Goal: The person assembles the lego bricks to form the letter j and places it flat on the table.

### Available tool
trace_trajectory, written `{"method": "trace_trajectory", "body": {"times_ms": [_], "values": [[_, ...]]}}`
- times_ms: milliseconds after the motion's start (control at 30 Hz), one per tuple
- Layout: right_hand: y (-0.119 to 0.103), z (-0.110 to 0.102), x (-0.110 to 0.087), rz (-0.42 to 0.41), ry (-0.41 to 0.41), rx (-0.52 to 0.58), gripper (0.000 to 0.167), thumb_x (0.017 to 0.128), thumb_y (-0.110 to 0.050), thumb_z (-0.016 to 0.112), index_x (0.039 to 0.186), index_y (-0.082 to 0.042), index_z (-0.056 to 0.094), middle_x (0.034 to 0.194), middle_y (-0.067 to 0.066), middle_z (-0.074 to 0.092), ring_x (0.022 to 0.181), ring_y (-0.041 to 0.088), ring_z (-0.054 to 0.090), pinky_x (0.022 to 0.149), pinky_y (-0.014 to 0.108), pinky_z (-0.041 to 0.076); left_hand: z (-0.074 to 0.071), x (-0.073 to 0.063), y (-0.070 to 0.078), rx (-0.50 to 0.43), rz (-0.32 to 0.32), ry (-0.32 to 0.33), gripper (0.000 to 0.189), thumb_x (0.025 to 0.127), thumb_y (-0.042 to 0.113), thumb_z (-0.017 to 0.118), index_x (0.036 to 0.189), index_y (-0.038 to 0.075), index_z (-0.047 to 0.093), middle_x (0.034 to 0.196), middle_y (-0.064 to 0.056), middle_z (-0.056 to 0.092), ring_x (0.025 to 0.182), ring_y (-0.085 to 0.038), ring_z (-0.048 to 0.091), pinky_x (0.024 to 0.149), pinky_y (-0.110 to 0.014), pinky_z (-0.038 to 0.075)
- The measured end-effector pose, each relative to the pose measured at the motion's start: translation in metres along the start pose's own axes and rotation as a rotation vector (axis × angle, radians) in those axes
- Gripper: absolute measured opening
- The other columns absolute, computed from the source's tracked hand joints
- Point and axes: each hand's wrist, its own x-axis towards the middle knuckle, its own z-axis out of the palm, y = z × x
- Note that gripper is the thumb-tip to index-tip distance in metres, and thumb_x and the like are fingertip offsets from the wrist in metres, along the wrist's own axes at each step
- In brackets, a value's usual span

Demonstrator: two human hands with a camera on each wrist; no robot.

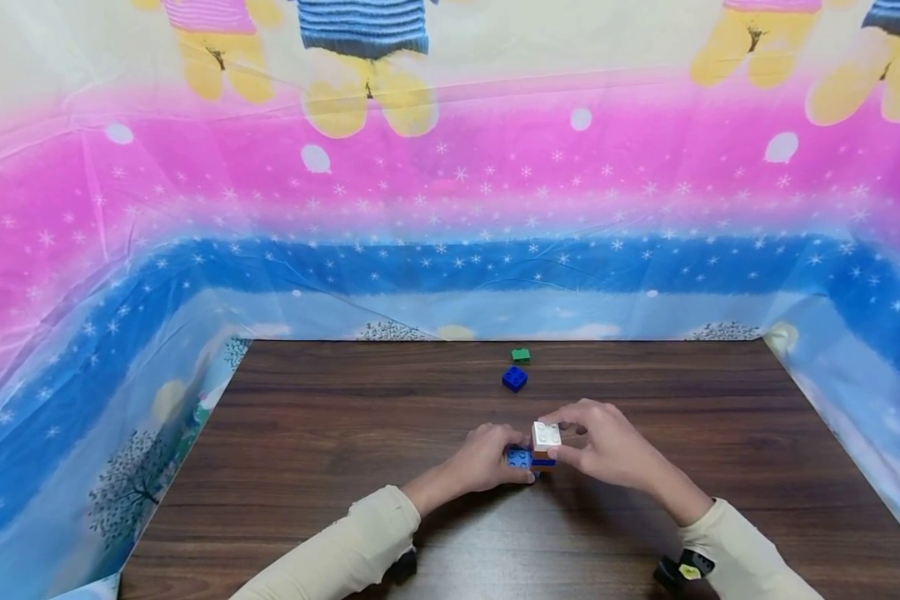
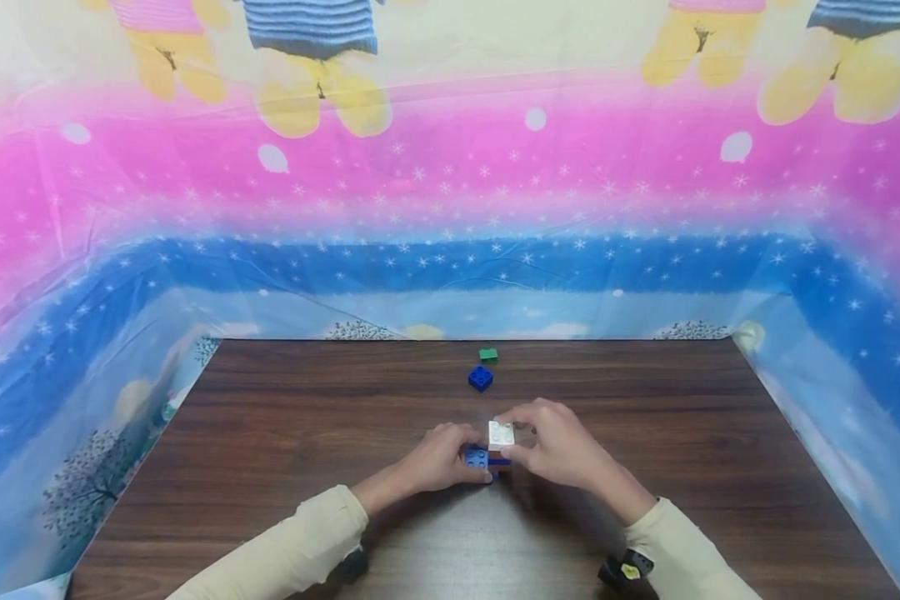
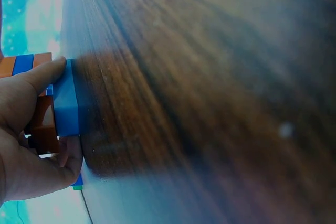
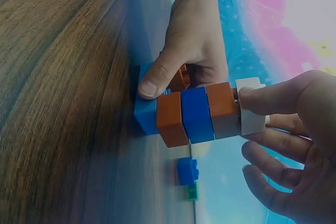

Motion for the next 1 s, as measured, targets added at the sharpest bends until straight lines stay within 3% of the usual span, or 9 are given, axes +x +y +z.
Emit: {"method": "trace_trajectory", "body": {"times_ms": [333, 567, 833, 1000], "values": [[-0.002, -0.0014, 0.0067, 0.027, -0.016, -0.015, 0.03, 0.084, -0.021, 0.084, 0.113, -0.018, 0.078, 0.104, -0.009, 0.072, 0.093, 0.01, 0.063, 0.078, 0.034, 0.054, -0.0017, 0.0005, -0.0015, -0.012, -0.009, 0.002, 0.037, 0.083, 0.03, 0.086, 0.114, 0.012, 0.076, 0.099, 0.002, 0.072, 0.078, -0.003, 0.055, 0.069, -0.02, 0.044], [-0.0005, 0.0003, 0.004, 0.027, -0.028, -0.027, 0.031, 0.085, -0.022, 0.083, 0.115, -0.019, 0.076, 0.108, -0.009, 0.072, 0.095, 0.011, 0.063, 0.078, 0.035, 0.053, -0.0017, 0.0009, 0.0016, -0.028, -0.002, -0.013, 0.034, 0.083, 0.031, 0.086, 0.11, 0.012, 0.076, 0.095, 0.004, 0.07, 0.077, -0.001, 0.055, 0.067, -0.019, 0.044], [-0.0004, -0.0002, 0.0046, 0.003, -0.021, -0.004, 0.025, 0.084, -0.022, 0.084, 0.109, -0.021, 0.076, 0.1, -0.011, 0.072, 0.088, 0.01, 0.065, 0.073, 0.031, 0.052, 0.0019, 0.0017, -0.0022, 0.0, 0.014, 0.009, 0.033, 0.083, 0.032, 0.086, 0.109, 0.013, 0.077, 0.092, 0.006, 0.069, 0.074, -0.001, 0.054, 0.065, -0.019, 0.042], [0.0009, 0.0002, 0.0055, 0.04, -0.035, 0.008, 0.028, 0.083, -0.023, 0.085, 0.11, -0.02, 0.077, 0.102, -0.009, 0.073, 0.088, 0.011, 0.064, 0.071, 0.028, 0.052, 0.0024, 0.0017, -0.0029, 0.009, 0.018, 0.016, 0.035, 0.082, 0.033, 0.087, 0.109, 0.013, 0.077, 0.094, 0.005, 0.07, 0.076, -0.002, 0.054, 0.067, -0.019, 0.043]]}}
